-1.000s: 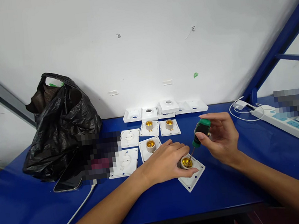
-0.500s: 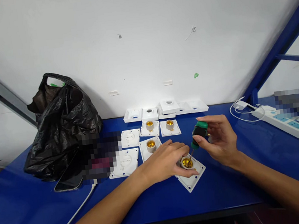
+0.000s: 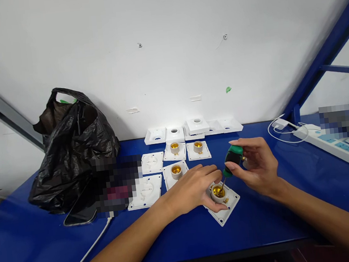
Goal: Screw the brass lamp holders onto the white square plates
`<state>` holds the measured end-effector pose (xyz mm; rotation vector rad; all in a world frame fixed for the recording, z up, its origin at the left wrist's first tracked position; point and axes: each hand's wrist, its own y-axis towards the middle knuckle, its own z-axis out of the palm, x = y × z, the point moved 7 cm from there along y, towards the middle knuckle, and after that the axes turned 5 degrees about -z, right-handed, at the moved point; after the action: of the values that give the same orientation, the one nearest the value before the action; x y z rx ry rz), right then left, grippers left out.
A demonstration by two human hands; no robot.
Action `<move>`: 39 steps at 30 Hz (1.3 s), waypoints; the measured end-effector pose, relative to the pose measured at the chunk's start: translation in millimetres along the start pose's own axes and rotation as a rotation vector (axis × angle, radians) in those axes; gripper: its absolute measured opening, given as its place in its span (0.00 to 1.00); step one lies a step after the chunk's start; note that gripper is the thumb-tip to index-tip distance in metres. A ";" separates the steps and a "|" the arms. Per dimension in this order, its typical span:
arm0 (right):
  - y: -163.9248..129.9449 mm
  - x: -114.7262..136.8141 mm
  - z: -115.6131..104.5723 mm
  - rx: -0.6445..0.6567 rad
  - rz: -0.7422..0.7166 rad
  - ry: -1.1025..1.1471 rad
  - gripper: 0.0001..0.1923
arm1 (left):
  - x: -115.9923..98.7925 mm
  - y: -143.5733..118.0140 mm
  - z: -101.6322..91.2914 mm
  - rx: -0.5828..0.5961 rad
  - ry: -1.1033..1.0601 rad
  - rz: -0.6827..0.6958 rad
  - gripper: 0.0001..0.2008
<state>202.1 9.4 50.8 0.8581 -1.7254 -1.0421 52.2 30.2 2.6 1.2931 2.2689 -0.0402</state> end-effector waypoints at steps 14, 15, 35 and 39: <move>16.1 -11.8 -13.8 -0.241 0.226 0.058 0.13 | -4.5 -0.1 -8.6 -0.075 -0.158 -0.022 0.12; 16.6 -12.5 -14.2 -0.251 0.234 0.063 0.13 | -4.8 -0.4 -9.5 -0.084 -0.186 -0.029 0.10; 13.7 -30.1 -32.9 -0.511 0.323 0.119 0.16 | 23.7 3.3 -16.1 -0.200 -0.889 -0.384 0.12; 13.1 -32.5 -33.0 -0.523 0.331 0.142 0.16 | 34.5 2.1 -13.0 -0.238 -1.134 -0.456 0.14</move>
<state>242.7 34.1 58.8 0.2931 -1.3248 -1.1008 34.4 62.2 -1.3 0.3819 1.4341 -0.5066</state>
